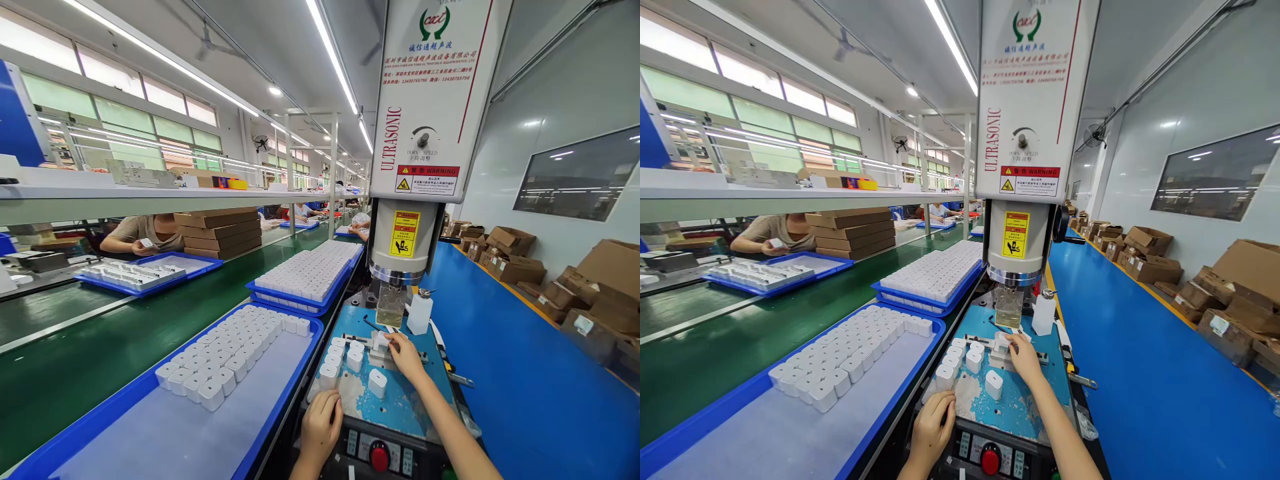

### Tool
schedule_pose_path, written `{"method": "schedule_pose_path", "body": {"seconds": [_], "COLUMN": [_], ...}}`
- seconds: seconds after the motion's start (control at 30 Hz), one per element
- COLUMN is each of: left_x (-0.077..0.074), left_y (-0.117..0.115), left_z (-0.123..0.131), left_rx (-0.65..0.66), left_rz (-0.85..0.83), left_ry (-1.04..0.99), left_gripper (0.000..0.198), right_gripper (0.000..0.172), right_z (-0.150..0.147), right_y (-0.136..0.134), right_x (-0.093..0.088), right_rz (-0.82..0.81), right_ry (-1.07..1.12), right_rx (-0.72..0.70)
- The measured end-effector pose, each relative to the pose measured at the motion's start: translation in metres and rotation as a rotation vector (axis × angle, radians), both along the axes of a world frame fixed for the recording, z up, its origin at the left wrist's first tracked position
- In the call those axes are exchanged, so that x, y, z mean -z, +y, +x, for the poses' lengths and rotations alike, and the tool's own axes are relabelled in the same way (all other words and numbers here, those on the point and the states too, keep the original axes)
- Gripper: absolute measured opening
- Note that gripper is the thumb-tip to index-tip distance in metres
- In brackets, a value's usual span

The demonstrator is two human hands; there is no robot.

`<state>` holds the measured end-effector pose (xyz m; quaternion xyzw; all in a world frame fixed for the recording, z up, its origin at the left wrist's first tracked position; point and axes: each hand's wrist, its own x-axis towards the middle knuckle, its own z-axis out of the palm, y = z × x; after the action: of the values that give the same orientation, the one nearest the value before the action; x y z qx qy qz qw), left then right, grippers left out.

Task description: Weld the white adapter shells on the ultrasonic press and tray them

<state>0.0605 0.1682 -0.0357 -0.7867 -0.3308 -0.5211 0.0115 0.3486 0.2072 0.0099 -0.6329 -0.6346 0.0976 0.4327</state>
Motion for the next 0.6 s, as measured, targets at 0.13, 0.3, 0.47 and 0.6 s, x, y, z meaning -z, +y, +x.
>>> {"method": "schedule_pose_path", "body": {"seconds": [0.13, 0.3, 0.47, 0.6], "left_x": [0.003, 0.005, 0.001, -0.001], "left_y": [0.001, 0.003, 0.001, -0.001], "left_z": [0.0, 0.0, 0.002, 0.001], "left_rx": [0.002, -0.005, -0.007, -0.002], "left_rz": [0.007, 0.016, 0.018, 0.004], "left_ry": [0.001, 0.01, -0.01, 0.003], "left_gripper": [0.021, 0.021, 0.02, 0.021], "right_gripper": [0.034, 0.032, 0.03, 0.03], "right_z": [0.001, -0.002, -0.004, -0.003], "right_y": [-0.001, -0.003, -0.002, 0.0], "right_x": [-0.006, -0.009, -0.012, -0.014], "right_rz": [-0.036, -0.082, -0.107, -0.062], "right_ry": [-0.041, -0.05, 0.041, 0.178], "right_rx": [-0.031, -0.051, -0.02, 0.042]}}
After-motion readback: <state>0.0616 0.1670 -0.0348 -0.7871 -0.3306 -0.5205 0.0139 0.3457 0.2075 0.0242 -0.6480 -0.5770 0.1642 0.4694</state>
